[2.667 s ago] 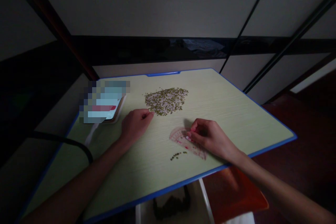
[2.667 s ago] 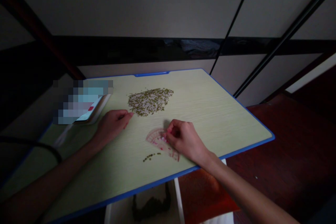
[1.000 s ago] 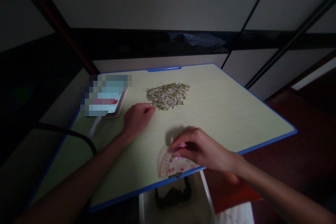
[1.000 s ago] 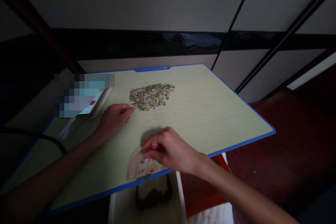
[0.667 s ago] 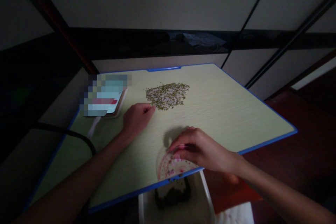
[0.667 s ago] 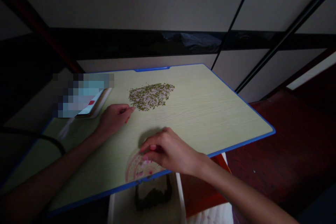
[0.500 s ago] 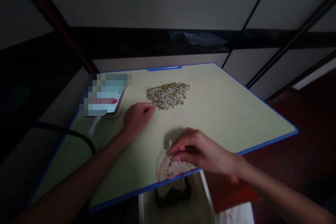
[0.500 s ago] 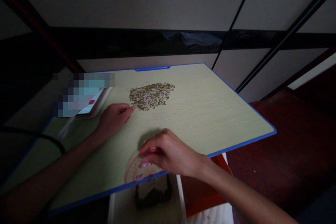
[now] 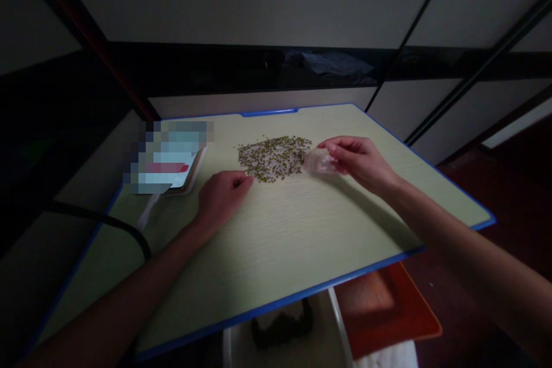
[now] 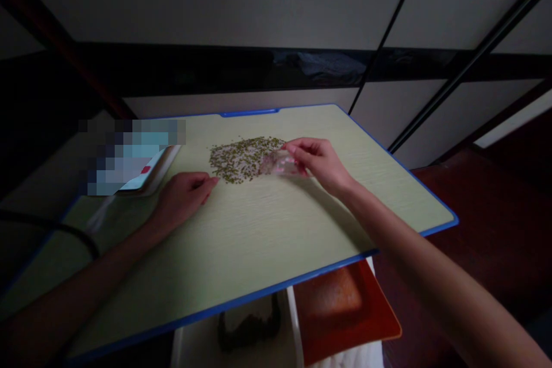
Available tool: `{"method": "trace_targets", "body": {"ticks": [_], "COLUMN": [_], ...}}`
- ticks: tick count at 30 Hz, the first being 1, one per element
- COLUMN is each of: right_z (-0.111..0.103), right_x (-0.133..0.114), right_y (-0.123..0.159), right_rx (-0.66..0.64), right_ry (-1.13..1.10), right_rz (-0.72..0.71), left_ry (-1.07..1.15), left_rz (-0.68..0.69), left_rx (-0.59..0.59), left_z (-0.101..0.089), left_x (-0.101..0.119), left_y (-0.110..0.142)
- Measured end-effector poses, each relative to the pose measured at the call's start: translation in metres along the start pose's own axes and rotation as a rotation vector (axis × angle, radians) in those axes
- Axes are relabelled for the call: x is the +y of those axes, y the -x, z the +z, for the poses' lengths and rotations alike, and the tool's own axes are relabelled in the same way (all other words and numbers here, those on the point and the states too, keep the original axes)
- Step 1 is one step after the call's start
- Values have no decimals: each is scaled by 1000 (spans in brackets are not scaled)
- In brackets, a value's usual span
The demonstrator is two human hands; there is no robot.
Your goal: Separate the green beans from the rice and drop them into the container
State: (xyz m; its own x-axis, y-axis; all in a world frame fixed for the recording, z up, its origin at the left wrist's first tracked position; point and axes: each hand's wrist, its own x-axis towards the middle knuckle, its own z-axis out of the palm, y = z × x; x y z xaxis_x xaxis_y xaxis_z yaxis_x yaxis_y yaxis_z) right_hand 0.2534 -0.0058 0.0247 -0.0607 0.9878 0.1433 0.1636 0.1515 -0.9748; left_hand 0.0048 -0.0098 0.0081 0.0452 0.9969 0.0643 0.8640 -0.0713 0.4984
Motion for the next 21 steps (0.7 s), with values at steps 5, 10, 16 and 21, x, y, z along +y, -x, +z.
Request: {"method": "trace_targets", "body": {"ticks": [5,10,16,21], "right_z": [-39,-51,-43,-44], "right_x": [18,35,52,54], "right_y": [-52,-77,-75,-71], "right_rx": [123,143,206,219], "right_ry": [-128,-191,-314,-222], "right_rz": [68,123,69,36], "left_ry": [12,28,24,52], "left_rz": [4,15,-10,-37], "left_rx": [-10,-23,-38,-74], "left_z": [1,2,2,2], "left_x": [-2,-4,-8,-9], "left_y": [-2,-3,-5,-6]}}
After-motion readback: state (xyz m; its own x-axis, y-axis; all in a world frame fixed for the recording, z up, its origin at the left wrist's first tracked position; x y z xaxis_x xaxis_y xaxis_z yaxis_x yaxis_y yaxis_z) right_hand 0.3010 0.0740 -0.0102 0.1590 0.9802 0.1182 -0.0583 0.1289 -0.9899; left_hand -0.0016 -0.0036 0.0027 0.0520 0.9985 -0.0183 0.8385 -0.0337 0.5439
